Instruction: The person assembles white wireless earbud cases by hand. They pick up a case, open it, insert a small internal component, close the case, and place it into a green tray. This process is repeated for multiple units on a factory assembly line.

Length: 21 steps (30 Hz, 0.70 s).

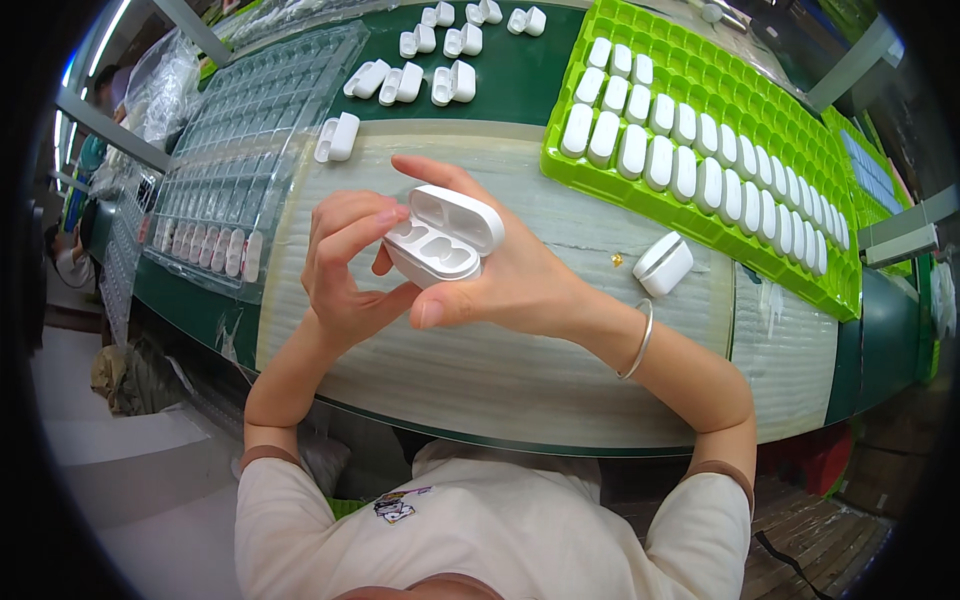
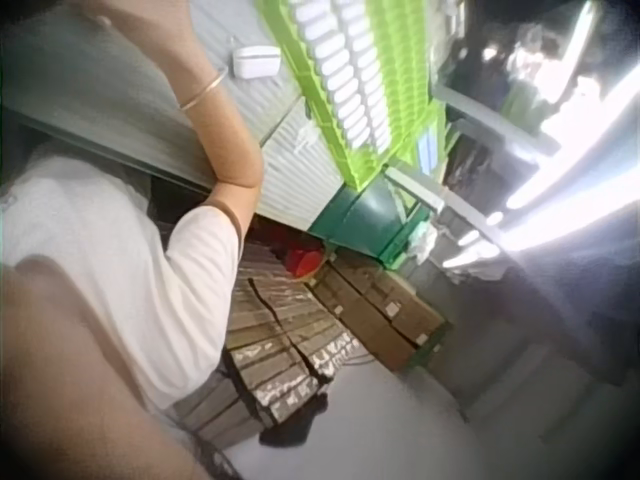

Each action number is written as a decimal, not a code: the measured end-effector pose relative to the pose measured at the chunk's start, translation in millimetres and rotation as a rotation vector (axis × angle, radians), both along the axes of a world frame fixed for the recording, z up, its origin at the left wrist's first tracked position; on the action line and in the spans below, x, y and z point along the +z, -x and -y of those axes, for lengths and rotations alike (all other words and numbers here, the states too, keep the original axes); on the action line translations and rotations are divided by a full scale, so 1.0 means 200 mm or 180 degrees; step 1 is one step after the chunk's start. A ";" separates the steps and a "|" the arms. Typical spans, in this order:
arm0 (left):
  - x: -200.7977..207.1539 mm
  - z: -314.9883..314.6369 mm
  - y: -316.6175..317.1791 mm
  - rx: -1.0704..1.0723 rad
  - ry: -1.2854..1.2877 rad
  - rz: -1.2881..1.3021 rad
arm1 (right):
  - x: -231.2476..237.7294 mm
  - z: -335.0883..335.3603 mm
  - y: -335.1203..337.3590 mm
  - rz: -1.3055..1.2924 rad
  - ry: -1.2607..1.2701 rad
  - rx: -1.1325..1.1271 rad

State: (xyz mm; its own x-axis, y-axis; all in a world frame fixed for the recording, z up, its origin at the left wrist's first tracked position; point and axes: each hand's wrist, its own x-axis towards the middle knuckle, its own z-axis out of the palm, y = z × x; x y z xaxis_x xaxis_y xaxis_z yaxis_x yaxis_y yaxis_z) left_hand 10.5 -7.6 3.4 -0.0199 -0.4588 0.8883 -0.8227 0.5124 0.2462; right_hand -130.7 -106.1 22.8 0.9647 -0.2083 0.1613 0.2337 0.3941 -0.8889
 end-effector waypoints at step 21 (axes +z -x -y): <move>-0.04 0.00 -0.09 -0.0024 0.0791 0.1234 | 0.00 0.00 0.04 -0.0292 -0.0326 0.0895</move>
State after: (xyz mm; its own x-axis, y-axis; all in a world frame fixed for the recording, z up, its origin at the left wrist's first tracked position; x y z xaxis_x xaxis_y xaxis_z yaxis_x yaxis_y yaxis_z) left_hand 29.1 -8.0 -4.6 -0.3748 -0.2313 0.8978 -0.8258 0.5233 -0.2100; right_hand -138.4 -106.9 23.3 0.9963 0.0582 0.0629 0.0235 0.5205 -0.8536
